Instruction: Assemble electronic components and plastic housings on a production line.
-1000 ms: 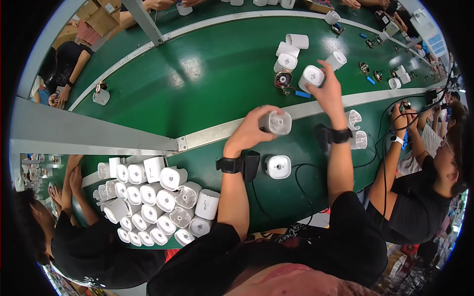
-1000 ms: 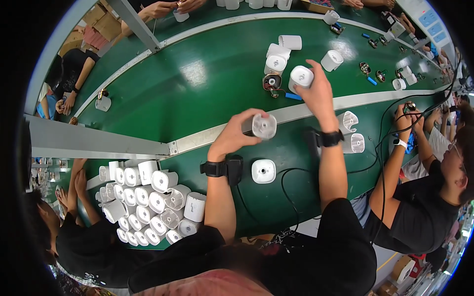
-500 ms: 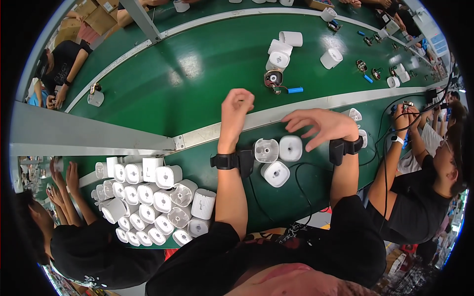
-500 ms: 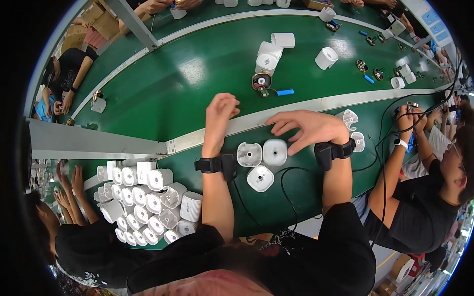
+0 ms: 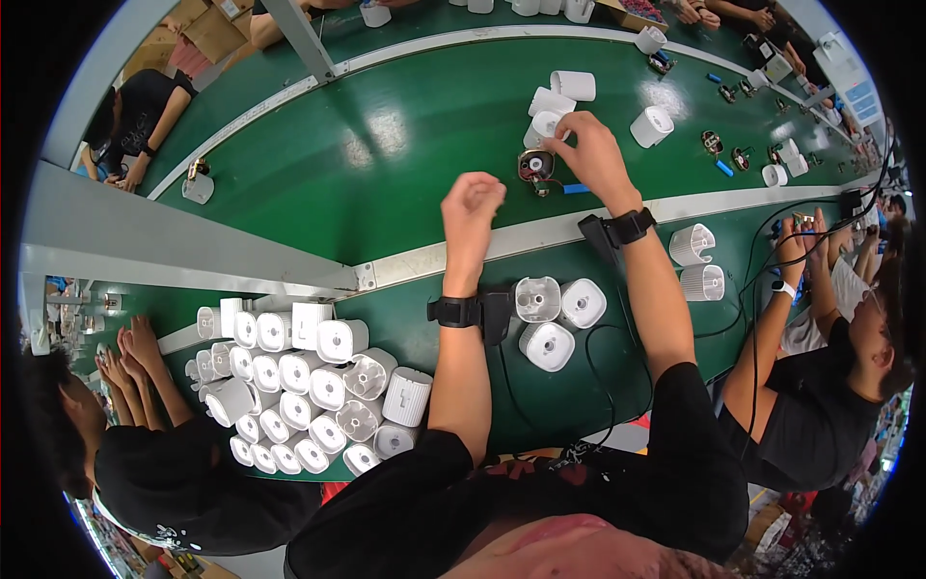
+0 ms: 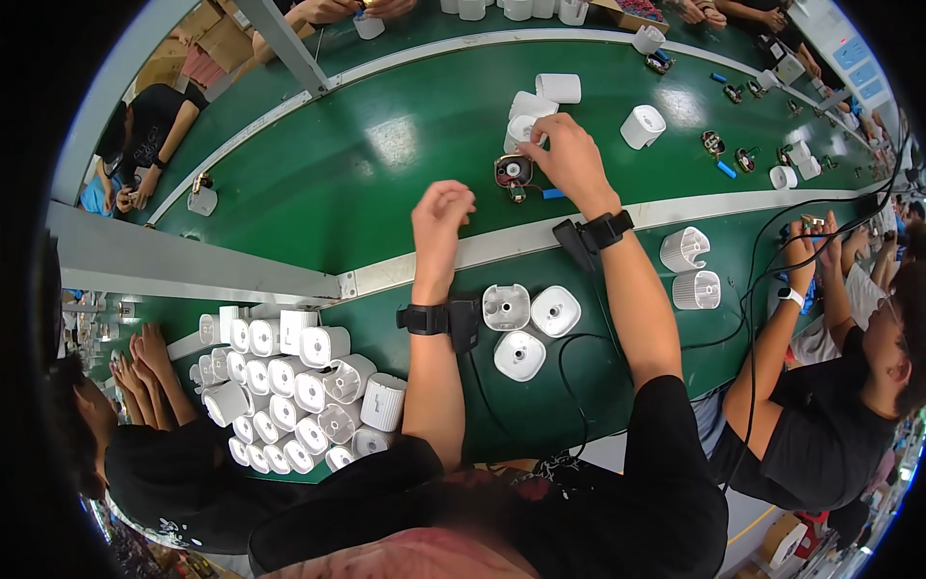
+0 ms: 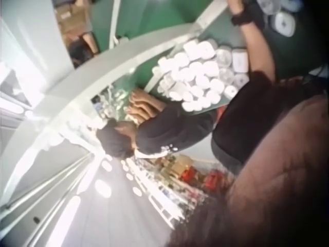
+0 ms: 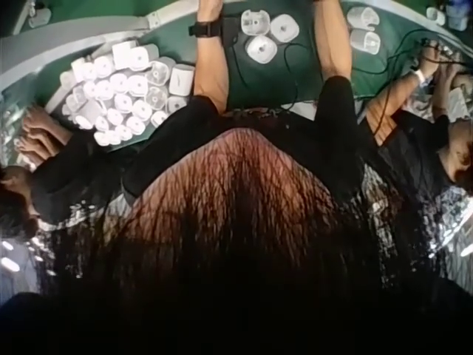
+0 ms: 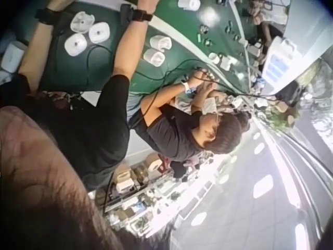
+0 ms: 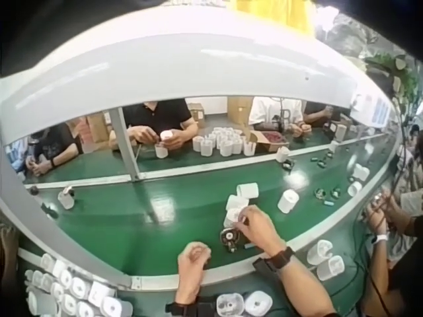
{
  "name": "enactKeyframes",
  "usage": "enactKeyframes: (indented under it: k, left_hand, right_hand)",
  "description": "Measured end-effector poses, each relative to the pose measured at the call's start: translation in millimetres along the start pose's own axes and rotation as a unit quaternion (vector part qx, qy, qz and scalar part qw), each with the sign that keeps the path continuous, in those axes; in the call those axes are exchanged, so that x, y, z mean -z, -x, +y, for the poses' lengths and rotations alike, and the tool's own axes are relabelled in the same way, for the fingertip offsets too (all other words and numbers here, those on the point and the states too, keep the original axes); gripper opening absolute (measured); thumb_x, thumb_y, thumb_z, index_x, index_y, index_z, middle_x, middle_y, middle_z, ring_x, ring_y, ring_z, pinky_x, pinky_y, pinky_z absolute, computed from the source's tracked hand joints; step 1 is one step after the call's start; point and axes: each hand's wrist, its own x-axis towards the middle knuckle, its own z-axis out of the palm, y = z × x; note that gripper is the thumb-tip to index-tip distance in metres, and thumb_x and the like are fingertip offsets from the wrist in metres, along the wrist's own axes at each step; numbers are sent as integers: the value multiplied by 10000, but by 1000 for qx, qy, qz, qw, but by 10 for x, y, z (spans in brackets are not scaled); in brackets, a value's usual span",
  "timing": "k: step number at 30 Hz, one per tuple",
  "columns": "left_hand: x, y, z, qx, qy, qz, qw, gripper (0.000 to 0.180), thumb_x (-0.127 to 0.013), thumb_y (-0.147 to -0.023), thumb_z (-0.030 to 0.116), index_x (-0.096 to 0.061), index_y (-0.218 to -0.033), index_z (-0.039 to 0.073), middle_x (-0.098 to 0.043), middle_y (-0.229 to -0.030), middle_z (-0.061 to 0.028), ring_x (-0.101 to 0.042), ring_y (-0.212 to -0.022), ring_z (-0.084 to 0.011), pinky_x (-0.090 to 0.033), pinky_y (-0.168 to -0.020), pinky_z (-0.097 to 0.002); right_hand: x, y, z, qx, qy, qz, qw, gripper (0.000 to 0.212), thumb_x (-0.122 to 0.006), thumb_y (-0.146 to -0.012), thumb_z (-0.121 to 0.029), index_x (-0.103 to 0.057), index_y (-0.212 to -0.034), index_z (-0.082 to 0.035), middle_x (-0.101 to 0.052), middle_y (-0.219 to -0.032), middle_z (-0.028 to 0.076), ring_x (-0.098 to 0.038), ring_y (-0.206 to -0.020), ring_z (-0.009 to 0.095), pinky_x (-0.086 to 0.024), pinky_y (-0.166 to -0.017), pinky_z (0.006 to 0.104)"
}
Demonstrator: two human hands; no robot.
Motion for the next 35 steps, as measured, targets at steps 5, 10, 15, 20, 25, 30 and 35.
enactKeyframes:
  k: [5,10,15,20,25,30,35]
  left_hand:
    - [-109,21,84,-148,-28,161,975,456,-747,-800,43,-534,-1203,22,-615,-1142,-102,-611,-1002,-167,-503,-854,-286]
    - [-186,96,228,-143,84,24,986,519,-786,-755,40,-516,-1198,33,-607,-1167,-117,-598,-1033,-197,-506,-862,-314]
    - [-181,99,184,-140,131,72,979,584,-820,-711,38,-514,-1208,32,-607,-1123,-120,-591,-1024,-204,-501,-881,-335]
    - [-31,23,31,-160,-53,235,957,566,-822,-706,17,-534,-1193,34,-577,-1096,-113,-575,-1019,-203,-488,-903,-335]
    - [-15,14,46,-152,3,237,959,632,-807,-720,5,-531,-1287,45,-540,-1142,-115,-562,-1052,-215,-481,-923,-341]
    - [47,-1,61,-151,40,265,952,783,-790,-732,-5,-456,-1435,81,-511,-1200,-120,-557,-1113,-237,-482,-958,-359]
    - [95,36,67,-153,40,265,951,813,-776,-744,-13,-424,-1467,106,-482,-1265,-129,-541,-1171,-252,-476,-990,-373]
  right_hand:
    - [112,161,-102,-87,-317,-13,944,141,-674,-902,-100,-610,-968,7,-663,-1110,102,-655,-905,177,-533,-833,306]
    - [141,374,-370,-95,-433,-235,865,110,-636,-938,-84,-608,-939,22,-649,-1209,119,-636,-988,137,-525,-878,304]
    - [211,354,-312,-98,-402,-202,888,133,-671,-896,-85,-625,-966,17,-672,-1138,121,-642,-923,133,-516,-834,295]
    - [71,456,-125,56,51,-126,989,247,-712,-820,-103,-642,-1022,20,-657,-932,112,-614,-790,137,-484,-727,308]
    - [62,418,-188,-87,-15,-275,957,255,-706,-832,-145,-659,-1030,11,-571,-769,65,-551,-731,130,-431,-610,299]
    - [129,395,0,-299,-511,-400,700,294,-653,-926,-232,-637,-1108,-2,-523,-787,15,-458,-706,100,-347,-529,240]
    - [-53,548,-273,-314,-831,-236,394,428,-613,-964,-272,-527,-1286,-2,-507,-906,23,-427,-722,86,-320,-510,218]
